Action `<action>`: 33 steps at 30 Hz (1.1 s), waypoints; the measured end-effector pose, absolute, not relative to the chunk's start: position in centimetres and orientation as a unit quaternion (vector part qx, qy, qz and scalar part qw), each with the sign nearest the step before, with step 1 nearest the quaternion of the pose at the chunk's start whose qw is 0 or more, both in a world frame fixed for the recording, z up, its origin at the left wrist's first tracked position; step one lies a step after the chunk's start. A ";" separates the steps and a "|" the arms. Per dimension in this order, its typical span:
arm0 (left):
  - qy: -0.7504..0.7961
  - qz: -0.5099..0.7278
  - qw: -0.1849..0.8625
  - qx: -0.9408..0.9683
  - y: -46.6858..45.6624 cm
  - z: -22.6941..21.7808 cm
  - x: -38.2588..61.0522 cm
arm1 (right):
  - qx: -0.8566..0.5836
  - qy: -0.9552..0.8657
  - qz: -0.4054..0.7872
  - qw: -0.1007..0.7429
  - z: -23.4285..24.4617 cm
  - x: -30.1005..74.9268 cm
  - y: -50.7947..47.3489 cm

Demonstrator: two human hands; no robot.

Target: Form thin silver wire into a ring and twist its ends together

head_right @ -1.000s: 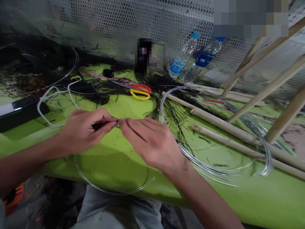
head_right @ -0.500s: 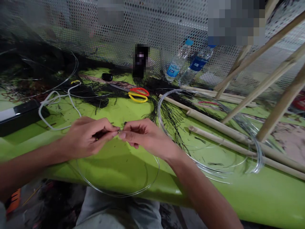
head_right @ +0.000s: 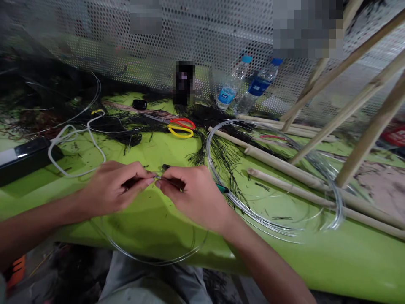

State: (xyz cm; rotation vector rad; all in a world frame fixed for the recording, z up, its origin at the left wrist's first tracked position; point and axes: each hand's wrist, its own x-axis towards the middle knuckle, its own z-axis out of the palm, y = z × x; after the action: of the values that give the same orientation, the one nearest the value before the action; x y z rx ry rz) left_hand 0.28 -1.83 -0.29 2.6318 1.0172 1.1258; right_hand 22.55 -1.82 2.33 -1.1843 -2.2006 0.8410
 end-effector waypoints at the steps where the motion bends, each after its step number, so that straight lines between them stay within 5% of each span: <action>1: 0.327 0.379 0.030 0.865 -1.9 -0.4 0.3 | -0.440 -0.752 0.428 0.239 2.6 22.6 -1.6; 5: 0.315 0.394 -0.003 0.863 -2.1 -0.7 0.3 | -0.414 -0.579 0.661 0.239 3.0 22.9 -0.9; 11: 0.328 0.381 0.012 0.864 -2.2 -0.8 0.3 | -0.407 -0.535 0.689 0.272 2.6 22.8 -0.8; 16: 0.340 0.367 0.031 0.865 -1.9 -1.0 0.3 | -0.404 -0.618 0.598 0.311 2.2 22.9 -0.9; 25: 0.368 0.358 0.088 0.854 -2.3 0.1 0.2 | -0.378 -0.856 0.161 0.314 2.2 22.7 -2.4; 30: 0.399 0.336 0.162 0.838 -1.2 0.5 0.3 | -0.440 -0.812 0.269 0.274 2.9 23.9 -0.4; 33: 0.414 0.301 0.268 0.817 0.1 1.0 -0.3 | -0.493 -0.829 0.204 0.165 3.1 25.8 1.7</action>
State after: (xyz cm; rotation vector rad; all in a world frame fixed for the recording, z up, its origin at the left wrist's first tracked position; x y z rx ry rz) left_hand -0.29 0.06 0.98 2.2031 1.1164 0.8119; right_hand 25.81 1.68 3.07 -1.4055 -2.3626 0.5822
